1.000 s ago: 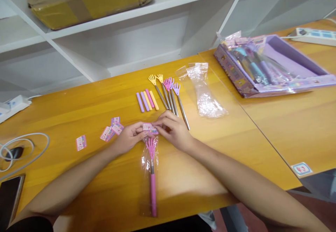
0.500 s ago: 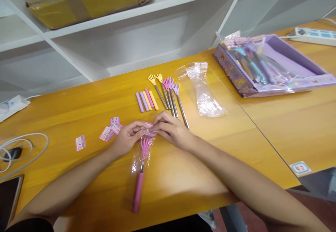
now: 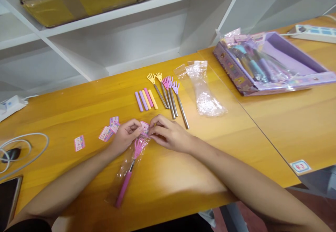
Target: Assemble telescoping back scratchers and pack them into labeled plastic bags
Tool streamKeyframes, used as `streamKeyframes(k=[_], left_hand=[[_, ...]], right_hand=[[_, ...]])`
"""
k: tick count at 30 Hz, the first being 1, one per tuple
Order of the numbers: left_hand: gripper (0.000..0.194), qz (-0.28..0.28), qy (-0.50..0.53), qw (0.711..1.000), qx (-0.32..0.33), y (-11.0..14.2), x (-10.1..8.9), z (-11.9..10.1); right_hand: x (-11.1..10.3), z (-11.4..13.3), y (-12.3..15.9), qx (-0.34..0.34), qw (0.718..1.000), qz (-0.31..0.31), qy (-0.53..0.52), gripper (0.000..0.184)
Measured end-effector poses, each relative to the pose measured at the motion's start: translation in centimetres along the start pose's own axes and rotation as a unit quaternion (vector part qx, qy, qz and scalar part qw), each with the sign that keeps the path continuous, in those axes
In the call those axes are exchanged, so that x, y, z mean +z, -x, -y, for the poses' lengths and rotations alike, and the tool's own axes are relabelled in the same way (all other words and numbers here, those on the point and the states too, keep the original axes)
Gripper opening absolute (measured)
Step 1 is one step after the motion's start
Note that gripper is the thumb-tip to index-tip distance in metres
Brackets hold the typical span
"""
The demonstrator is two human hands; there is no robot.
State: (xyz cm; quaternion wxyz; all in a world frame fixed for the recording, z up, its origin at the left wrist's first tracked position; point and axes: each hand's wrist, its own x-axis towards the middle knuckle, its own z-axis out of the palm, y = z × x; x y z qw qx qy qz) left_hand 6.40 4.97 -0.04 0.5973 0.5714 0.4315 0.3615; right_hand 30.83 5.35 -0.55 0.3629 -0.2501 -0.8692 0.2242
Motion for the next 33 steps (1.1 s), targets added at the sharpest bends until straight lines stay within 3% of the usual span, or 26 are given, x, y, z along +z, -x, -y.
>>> streamKeyframes(k=[5, 6, 10, 14, 17, 25, 28, 33], left_hand=[[0.045, -0.050, -0.061, 0.997, 0.019, 0.1, 0.0, 0.4], [0.047, -0.055, -0.077, 0.995, 0.025, 0.1, 0.0, 0.4], [0.049, -0.066, -0.092, 0.992, 0.049, 0.2, 0.1, 0.4], [0.046, -0.052, -0.063, 0.996, 0.039, 0.4, 0.3, 0.4], [0.044, -0.021, -0.053, 0.998, 0.022, 0.7, 0.5, 0.4], [0.049, 0.064, 0.067, 0.994, -0.054, 0.8, 0.3, 0.3], [0.056, 0.068, 0.058, 0.993, -0.076, 0.7, 0.3, 0.0], [0.049, 0.088, 0.034, 0.991, -0.097, 0.5, 0.2, -0.5]], right_hand=[[0.2, 0.6, 0.1, -0.013, 1.000, -0.008, 0.007, 0.004], [0.3, 0.8, 0.0, -0.001, 1.000, -0.023, 0.008, 0.009], [1.2, 1.5, -0.2, 0.138, 0.986, -0.072, -0.059, 0.034], [2.0, 1.8, -0.3, 0.276, 0.952, -0.045, -0.121, 0.044], [2.1, 1.7, -0.4, 0.327, 0.935, -0.044, -0.130, 0.047], [1.7, 1.3, -0.4, 0.294, 0.938, 0.033, -0.180, 0.053], [1.8, 1.1, -0.3, 0.276, 0.946, 0.040, -0.168, 0.049], [1.9, 1.1, -0.2, 0.253, 0.953, 0.053, -0.156, 0.040]])
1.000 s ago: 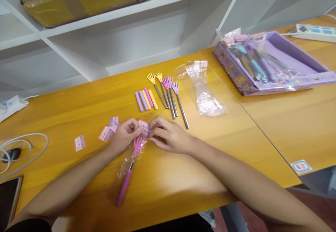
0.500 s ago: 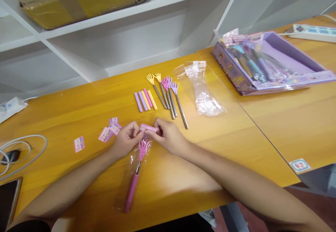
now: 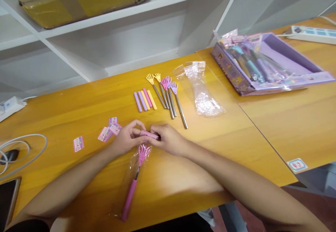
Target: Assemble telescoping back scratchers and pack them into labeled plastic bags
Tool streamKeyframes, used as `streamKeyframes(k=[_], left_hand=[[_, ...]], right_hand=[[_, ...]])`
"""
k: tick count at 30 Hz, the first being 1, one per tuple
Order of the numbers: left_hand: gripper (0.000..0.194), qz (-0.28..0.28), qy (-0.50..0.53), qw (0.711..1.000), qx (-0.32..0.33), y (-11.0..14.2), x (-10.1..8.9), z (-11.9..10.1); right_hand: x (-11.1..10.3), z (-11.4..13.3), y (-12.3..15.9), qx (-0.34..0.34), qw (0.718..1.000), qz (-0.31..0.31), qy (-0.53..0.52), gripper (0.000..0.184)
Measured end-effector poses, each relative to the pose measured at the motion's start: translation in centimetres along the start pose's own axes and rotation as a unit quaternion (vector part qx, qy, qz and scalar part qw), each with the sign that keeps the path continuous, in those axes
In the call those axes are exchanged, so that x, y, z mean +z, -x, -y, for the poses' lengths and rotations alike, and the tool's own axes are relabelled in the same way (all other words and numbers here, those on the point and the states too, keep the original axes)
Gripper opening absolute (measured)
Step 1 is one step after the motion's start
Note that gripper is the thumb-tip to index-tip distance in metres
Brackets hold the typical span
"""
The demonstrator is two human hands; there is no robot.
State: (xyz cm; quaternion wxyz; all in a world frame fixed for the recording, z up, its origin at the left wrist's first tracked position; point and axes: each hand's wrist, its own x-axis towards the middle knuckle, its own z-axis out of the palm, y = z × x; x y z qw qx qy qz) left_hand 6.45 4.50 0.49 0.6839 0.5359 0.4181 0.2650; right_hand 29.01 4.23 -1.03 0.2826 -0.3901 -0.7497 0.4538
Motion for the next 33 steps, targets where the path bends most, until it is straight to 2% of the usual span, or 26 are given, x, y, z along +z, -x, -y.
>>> streamKeyframes(k=[12, 25, 33], left_hand=[[0.044, 0.027, -0.020, 0.999, -0.002, -0.4, -0.7, -0.1], [0.045, 0.049, -0.005, 0.999, -0.011, -0.7, -1.5, 0.2], [0.042, 0.039, -0.002, 0.999, -0.007, -0.6, -1.5, -0.2]], right_hand=[[-0.2, 0.3, 0.0, -0.025, 1.000, 0.015, -0.006, 0.040], [-0.7, 0.6, 0.0, 0.021, 0.995, 0.055, -0.077, 0.038], [-1.4, 0.3, -0.4, 0.033, 0.990, 0.078, -0.115, 0.037]])
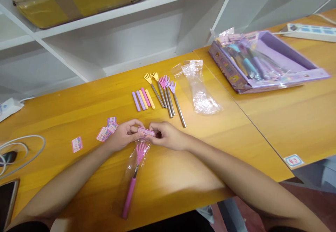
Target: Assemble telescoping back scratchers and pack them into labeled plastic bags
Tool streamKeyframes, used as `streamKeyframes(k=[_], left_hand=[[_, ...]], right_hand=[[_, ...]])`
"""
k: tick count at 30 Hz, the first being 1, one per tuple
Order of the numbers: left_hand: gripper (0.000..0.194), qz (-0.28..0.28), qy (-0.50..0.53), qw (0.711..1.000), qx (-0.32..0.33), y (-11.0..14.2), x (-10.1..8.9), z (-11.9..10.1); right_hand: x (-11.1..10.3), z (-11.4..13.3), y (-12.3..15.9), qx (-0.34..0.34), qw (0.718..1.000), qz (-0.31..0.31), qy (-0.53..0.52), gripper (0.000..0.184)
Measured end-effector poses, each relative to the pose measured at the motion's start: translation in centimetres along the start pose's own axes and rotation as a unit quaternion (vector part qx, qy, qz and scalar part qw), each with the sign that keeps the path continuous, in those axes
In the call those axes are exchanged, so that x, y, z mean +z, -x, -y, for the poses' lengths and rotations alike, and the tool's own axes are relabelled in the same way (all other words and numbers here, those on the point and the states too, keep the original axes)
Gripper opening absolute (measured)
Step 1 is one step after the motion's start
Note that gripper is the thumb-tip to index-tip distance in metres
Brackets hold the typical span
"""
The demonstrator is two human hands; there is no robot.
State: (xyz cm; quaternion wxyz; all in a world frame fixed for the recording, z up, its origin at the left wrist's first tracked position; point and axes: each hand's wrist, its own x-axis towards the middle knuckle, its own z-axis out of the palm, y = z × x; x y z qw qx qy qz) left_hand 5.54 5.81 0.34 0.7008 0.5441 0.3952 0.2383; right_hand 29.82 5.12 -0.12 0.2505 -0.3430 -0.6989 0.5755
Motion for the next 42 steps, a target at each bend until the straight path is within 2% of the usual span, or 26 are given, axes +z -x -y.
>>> streamKeyframes(k=[7, 15, 19, 21, 24, 26, 29, 31, 33, 35, 36, 37, 38, 39, 40, 42], left_hand=[[0.038, 0.008, 0.005, 1.000, 0.014, 0.0, -0.2, 0.2], [0.037, -0.018, -0.005, 1.000, 0.019, -0.1, -0.2, 0.2], [0.039, -0.080, 0.030, 0.995, 0.049, -0.6, -0.2, 1.1], [0.038, -0.117, 0.047, 0.989, 0.072, -0.7, -0.1, 1.6], [0.034, -0.225, 0.050, 0.964, 0.130, -0.4, 0.0, 2.0], [0.032, -0.297, 0.070, 0.935, 0.178, -0.1, 0.1, 2.1], [0.032, -0.355, 0.101, 0.902, 0.226, 0.1, 0.2, 2.2], [0.031, -0.357, 0.115, 0.895, 0.242, 0.0, 0.1, 2.3], [0.028, -0.327, 0.144, 0.897, 0.259, -0.1, -0.1, 2.3], [0.030, -0.284, 0.176, 0.904, 0.267, -0.3, -0.2, 2.1], [0.030, -0.263, 0.188, 0.909, 0.262, -0.4, -0.3, 2.1], [0.029, -0.242, 0.195, 0.917, 0.249, -0.4, -0.3, 2.0], [0.027, -0.221, 0.194, 0.927, 0.232, -0.4, -0.3, 1.9], [0.023, -0.200, 0.184, 0.938, 0.214, -0.4, -0.2, 1.8], [0.020, -0.177, 0.167, 0.949, 0.199, -0.3, -0.1, 1.8], [0.017, -0.125, 0.118, 0.969, 0.178, -0.1, 0.2, 1.7]], right_hand=[[-0.4, 0.0, 0.0, -0.004, 1.000, 0.017, -0.017, 0.031], [-0.5, -0.1, 0.0, 0.009, 1.000, -0.003, -0.029, 0.021], [0.1, 0.0, 0.1, 0.011, 0.995, -0.100, -0.003, 0.019], [0.7, 0.5, 0.2, 0.014, 0.991, -0.125, 0.035, 0.024], [2.1, 2.0, 0.6, 0.028, 0.987, -0.096, 0.126, 0.033], [3.5, 3.3, 1.1, 0.044, 0.977, -0.065, 0.198, 0.028], [5.5, 4.5, 2.3, 0.078, 0.963, -0.022, 0.256, 0.023], [6.3, 4.6, 3.3, 0.098, 0.961, -0.017, 0.257, 0.019], [6.1, 4.2, 4.4, 0.104, 0.962, -0.037, 0.248, 0.013], [4.5, 3.6, 5.5, 0.091, 0.962, -0.089, 0.242, 0.005], [3.0, 3.4, 6.2, 0.082, 0.956, -0.134, 0.248, 0.006], [1.1, 3.2, 6.9, 0.070, 0.941, -0.194, 0.266, 0.011], [-1.3, 3.1, 7.6, 0.066, 0.913, -0.266, 0.301, 0.017], [-4.2, 3.0, 8.3, 0.061, 0.868, -0.342, 0.356, 0.023], [-7.5, 3.0, 9.1, 0.057, 0.798, -0.423, 0.425, 0.027], [-14.7, 2.9, 10.5, 0.100, 0.669, -0.506, 0.535, 0.029]])
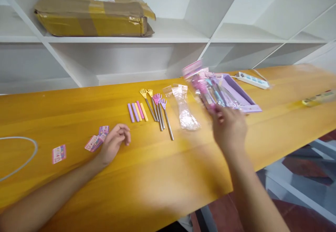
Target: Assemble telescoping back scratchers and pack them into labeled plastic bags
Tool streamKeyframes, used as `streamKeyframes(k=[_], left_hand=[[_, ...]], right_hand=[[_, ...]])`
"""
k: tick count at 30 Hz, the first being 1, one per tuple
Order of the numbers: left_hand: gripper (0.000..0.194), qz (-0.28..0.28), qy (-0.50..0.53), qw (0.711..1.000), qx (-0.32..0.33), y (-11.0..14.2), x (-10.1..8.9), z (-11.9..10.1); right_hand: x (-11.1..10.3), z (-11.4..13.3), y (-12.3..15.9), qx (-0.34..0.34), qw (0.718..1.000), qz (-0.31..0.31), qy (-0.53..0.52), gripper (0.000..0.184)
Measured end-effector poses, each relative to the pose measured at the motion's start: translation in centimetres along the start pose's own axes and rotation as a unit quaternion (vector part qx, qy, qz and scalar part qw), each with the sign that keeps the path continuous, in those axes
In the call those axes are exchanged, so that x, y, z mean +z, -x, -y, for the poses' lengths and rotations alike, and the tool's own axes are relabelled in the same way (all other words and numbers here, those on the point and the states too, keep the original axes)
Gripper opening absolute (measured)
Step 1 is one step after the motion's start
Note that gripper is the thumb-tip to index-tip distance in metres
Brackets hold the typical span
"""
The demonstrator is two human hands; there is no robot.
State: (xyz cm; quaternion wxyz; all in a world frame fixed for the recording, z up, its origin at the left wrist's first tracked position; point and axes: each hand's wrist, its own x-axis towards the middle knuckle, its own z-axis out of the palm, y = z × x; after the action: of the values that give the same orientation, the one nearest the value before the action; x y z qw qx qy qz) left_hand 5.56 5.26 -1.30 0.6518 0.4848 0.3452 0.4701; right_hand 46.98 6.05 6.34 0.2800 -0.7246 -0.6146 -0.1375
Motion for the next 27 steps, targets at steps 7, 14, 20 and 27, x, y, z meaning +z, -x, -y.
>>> streamKeyframes(k=[7, 14, 20, 27], left_hand=[[0.013, 0.134, -0.128, 0.982, -0.023, 0.9, 0.4, 0.2], [0.016, 0.127, -0.222, 0.965, -0.053, 0.6, 0.2, 0.5], [0.018, 0.150, -0.264, 0.951, -0.055, 0.7, 0.5, -0.1], [0.009, 0.102, -0.135, 0.982, -0.087, 0.0, 0.3, -0.6]], right_hand=[[1.8, -13.0, -14.6, 0.152, 0.970, -0.002, 0.188, 0.036], [5.3, -9.7, -15.8, 0.143, 0.984, -0.024, 0.107, 0.034], [9.3, -1.5, -8.4, -0.044, 0.998, 0.049, -0.022, 0.024], [11.2, 5.5, -0.1, -0.162, 0.978, 0.108, -0.079, 0.028]])
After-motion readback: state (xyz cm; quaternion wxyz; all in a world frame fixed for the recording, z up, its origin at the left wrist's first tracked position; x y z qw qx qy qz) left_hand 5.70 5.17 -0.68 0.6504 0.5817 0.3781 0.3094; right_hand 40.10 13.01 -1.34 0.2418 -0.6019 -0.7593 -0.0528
